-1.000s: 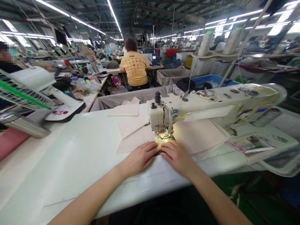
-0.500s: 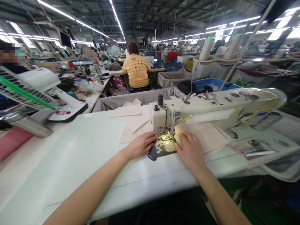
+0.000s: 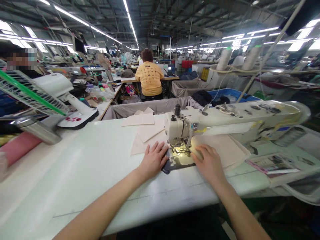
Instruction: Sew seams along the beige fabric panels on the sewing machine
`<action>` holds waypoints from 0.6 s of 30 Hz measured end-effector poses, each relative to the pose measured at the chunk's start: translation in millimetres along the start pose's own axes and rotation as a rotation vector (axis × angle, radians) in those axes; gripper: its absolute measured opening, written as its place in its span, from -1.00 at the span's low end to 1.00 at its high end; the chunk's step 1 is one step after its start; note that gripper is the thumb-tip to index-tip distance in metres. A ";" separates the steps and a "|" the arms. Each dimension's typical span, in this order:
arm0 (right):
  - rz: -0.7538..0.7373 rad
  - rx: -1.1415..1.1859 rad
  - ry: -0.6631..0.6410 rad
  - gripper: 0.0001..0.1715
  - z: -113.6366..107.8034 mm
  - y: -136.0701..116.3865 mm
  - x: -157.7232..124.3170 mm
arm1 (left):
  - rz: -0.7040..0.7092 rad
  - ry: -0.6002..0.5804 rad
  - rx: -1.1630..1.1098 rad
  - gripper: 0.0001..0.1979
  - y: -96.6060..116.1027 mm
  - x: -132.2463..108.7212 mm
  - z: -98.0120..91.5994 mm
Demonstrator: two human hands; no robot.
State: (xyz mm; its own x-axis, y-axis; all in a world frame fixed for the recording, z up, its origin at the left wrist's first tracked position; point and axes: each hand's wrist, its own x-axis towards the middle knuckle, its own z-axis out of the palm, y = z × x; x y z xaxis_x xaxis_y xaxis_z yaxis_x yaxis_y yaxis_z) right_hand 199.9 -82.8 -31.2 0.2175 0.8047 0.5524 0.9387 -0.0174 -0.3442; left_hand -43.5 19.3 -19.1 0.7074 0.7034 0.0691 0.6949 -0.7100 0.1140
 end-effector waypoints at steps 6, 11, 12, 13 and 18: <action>0.036 0.174 0.010 -0.75 0.4 5.7 -3.0 | -0.091 0.051 0.066 -0.47 -29.4 24.7 -5.9; 0.080 0.098 0.024 -0.68 -15.2 6.3 1.6 | -0.136 0.136 0.088 -0.53 -21.5 17.4 -15.3; 0.093 0.055 0.030 -0.67 -21.6 2.7 1.5 | -0.111 0.153 0.081 -0.54 -12.5 10.1 -17.1; 0.094 0.016 0.019 -0.67 -28.5 -3.0 0.1 | -0.058 0.160 0.069 -0.53 -2.2 1.6 -19.0; -0.040 0.148 -0.427 -0.70 -55.3 -65.1 -26.1 | 0.496 0.306 -0.183 -0.20 40.4 -41.7 -28.1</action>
State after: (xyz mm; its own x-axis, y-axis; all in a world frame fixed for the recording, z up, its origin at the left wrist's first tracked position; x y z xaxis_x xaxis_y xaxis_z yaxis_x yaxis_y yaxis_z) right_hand 147.9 -135.5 18.8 0.0224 0.9763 0.2153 0.8890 0.0791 -0.4510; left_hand -48.6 -37.8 10.5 0.8529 0.2871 0.4360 0.2394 -0.9573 0.1621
